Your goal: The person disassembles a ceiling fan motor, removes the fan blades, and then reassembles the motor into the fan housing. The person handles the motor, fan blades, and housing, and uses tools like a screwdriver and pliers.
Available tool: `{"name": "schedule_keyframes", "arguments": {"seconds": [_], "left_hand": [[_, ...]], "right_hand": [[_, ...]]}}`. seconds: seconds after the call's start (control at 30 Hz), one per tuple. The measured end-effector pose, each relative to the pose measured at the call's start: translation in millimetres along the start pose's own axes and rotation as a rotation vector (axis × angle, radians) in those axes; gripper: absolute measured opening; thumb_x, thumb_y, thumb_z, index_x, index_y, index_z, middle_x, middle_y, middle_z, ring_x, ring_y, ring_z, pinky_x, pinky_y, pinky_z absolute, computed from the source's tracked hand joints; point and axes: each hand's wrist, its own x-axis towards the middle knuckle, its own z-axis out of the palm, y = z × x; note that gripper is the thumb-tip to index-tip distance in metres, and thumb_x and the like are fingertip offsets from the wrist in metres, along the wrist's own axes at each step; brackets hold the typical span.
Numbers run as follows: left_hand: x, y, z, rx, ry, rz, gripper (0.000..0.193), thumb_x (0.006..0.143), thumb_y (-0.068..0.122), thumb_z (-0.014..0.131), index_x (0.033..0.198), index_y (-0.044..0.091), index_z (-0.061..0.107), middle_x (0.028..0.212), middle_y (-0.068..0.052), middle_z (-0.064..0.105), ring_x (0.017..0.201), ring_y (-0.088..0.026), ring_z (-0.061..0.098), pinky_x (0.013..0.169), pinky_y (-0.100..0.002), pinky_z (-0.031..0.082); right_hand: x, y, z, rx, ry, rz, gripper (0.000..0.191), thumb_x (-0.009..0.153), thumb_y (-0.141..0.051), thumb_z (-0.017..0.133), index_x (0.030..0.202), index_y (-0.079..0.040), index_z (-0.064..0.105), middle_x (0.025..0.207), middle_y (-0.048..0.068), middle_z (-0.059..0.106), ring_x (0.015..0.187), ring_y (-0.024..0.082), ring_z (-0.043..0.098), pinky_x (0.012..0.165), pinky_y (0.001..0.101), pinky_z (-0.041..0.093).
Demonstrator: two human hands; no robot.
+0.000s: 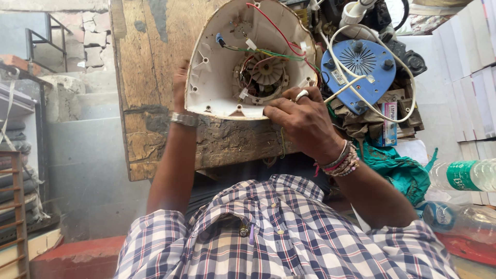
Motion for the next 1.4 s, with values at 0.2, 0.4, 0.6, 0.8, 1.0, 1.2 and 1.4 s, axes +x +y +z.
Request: {"name": "schedule_keyframes", "arguments": {"seconds": [0.2, 0.4, 0.6, 0.8, 1.0, 1.2, 1.4], "left_hand": [[-23.6, 107.2, 69.4, 0.611, 0.237, 0.852, 0.005, 0.105, 0.011, 0.064, 0.105, 0.009, 0.068, 0.098, -0.006, 0.078, 0.077, -0.011, 0.071, 0.058, -0.022, 0.055], [-26.5, 112.5, 177.5, 1.781, -0.859, 0.259, 0.03, 0.102, -0.003, 0.053, 0.077, 0.001, 0.07, 0.068, -0.008, 0.067, 0.056, -0.013, 0.063, 0.047, -0.026, 0.053], [51.4, 40.8, 199.1, 2.143, -0.961, 0.124, 0.014, 0.087, 0.007, 0.062, 0.084, 0.0, 0.074, 0.087, -0.023, 0.073, 0.079, -0.033, 0.073, 0.069, -0.04, 0.06], [64.0, -26.1, 166.3, 2.186, -0.772, -0.06, 0.021, 0.083, 0.015, 0.069, 0.097, 0.003, 0.077, 0.103, -0.021, 0.073, 0.097, -0.034, 0.071, 0.085, -0.043, 0.058], [48.7, -24.4, 171.4, 2.158, -0.467, -0.082, 0.024, 0.092, 0.013, 0.063, 0.112, 0.005, 0.074, 0.113, -0.02, 0.071, 0.099, -0.035, 0.071, 0.081, -0.046, 0.059], [29.2, -17.5, 186.3, 2.171, -0.378, -0.151, 0.022, 0.094, 0.012, 0.064, 0.112, 0.005, 0.073, 0.11, -0.02, 0.072, 0.096, -0.035, 0.072, 0.078, -0.047, 0.06], [25.8, -20.1, 182.5, 2.173, -0.332, -0.201, 0.019, 0.093, 0.011, 0.067, 0.109, 0.003, 0.073, 0.104, -0.022, 0.073, 0.09, -0.031, 0.074, 0.07, -0.042, 0.062]], "right_hand": [[1.9, -5.4, 1.8, -0.051, -0.006, -0.048, 0.018, 0.092, -0.01, 0.072, 0.108, -0.015, 0.077, 0.112, 0.0, 0.077, 0.109, 0.019, 0.066, 0.102, 0.0366, 0.039], [-0.3, 5.4, 2.1, -0.014, 0.046, 0.063, 0.023, 0.089, -0.008, 0.072, 0.111, -0.014, 0.077, 0.114, 0.001, 0.077, 0.109, 0.021, 0.067, 0.1, 0.037, 0.038], [8.3, 26.6, -10.4, 0.01, 0.089, 0.066, 0.025, 0.089, -0.004, 0.069, 0.111, -0.012, 0.077, 0.115, 0.005, 0.076, 0.11, 0.023, 0.068, 0.104, 0.0381, 0.039], [-5.1, 10.5, -9.8, 0.037, 0.131, 0.071, 0.025, 0.088, -0.004, 0.068, 0.11, -0.009, 0.077, 0.113, 0.006, 0.076, 0.106, 0.024, 0.068, 0.103, 0.0378, 0.04], [-11.7, 5.2, -14.7, 0.045, 0.16, 0.07, 0.02, 0.091, -0.005, 0.07, 0.109, -0.01, 0.077, 0.111, 0.004, 0.076, 0.104, 0.022, 0.068, 0.1, 0.0371, 0.04], [-21.8, 5.4, -9.7, 0.045, 0.15, 0.056, 0.018, 0.092, -0.006, 0.07, 0.108, -0.01, 0.076, 0.109, 0.005, 0.077, 0.101, 0.022, 0.068, 0.1, 0.0376, 0.041], [-25.5, 5.8, 0.5, 0.048, 0.143, 0.052, 0.02, 0.092, -0.002, 0.068, 0.108, -0.011, 0.077, 0.109, 0.006, 0.077, 0.101, 0.022, 0.069, 0.1, 0.0378, 0.042]]}}
